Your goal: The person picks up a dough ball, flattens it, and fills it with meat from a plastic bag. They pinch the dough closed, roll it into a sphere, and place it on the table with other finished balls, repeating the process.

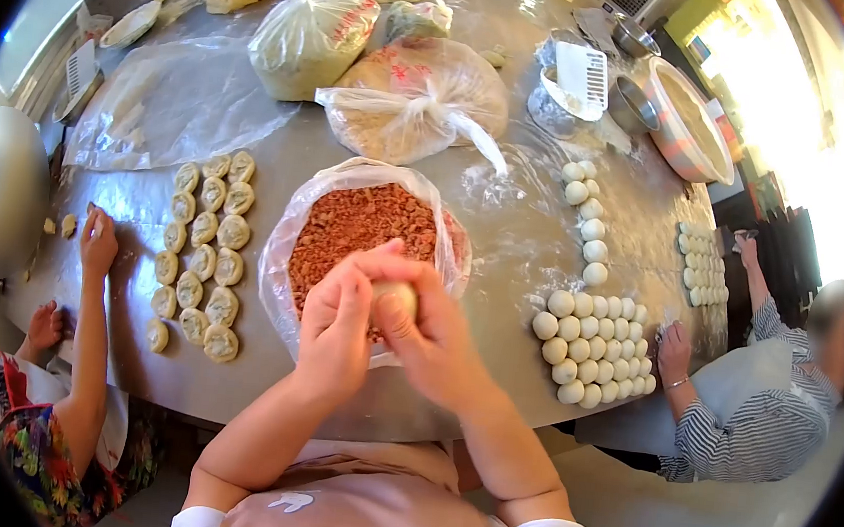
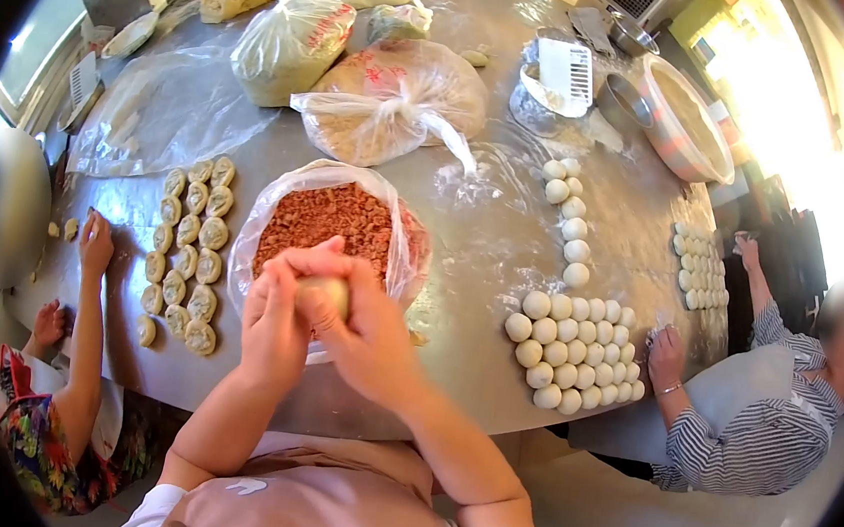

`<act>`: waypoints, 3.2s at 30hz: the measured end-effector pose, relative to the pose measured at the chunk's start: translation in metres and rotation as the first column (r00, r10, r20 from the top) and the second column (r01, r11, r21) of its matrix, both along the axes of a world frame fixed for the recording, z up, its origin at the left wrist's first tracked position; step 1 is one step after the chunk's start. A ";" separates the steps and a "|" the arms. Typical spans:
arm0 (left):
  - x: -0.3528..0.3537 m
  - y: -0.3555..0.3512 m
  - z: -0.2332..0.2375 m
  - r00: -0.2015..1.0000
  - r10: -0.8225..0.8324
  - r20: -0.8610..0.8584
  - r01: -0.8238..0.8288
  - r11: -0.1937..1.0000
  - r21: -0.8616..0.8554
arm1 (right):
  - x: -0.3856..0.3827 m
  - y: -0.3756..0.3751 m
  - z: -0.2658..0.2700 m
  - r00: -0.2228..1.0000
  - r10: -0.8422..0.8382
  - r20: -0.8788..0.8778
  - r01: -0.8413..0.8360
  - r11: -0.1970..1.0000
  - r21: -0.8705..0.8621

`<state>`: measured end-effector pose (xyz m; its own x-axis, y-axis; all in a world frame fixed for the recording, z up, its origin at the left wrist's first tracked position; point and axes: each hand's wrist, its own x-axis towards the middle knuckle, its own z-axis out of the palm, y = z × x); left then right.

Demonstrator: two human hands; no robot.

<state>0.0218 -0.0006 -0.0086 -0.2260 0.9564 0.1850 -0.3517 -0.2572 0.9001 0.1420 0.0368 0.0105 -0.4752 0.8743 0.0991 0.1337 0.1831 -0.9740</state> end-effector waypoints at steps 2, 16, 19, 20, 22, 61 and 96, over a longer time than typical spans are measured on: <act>-0.004 -0.003 0.007 0.990 0.009 0.139 -0.011 1.000 0.013 | 0.020 0.018 0.009 0.979 -0.169 0.114 0.176 0.983 -0.051; -0.089 -0.035 -0.003 0.972 0.230 0.039 -0.215 0.949 -0.232 | 0.191 0.214 -0.098 0.329 -0.730 0.598 0.308 0.682 0.663; -0.096 -0.033 -0.008 0.964 0.266 0.018 -0.252 0.933 -0.256 | 0.195 0.228 -0.113 0.289 -0.726 0.624 0.308 0.688 0.657; -0.096 -0.033 -0.009 0.961 0.275 0.023 -0.259 0.928 -0.268 | 0.197 0.231 -0.119 0.284 -0.728 0.623 0.291 0.685 0.668; -0.098 -0.032 -0.009 0.956 0.290 0.036 -0.268 0.920 -0.287 | 0.196 0.231 -0.120 0.275 -0.723 0.634 0.266 0.691 0.673; -0.183 -0.169 -0.121 0.254 0.393 -0.884 -0.861 0.507 -0.022 | -0.076 0.030 -0.042 0.686 0.102 0.720 -0.515 0.767 0.383; -0.051 0.011 0.007 0.658 0.115 0.744 0.285 0.876 -0.388 | -0.043 0.047 0.039 0.887 0.245 0.393 -0.332 0.927 0.172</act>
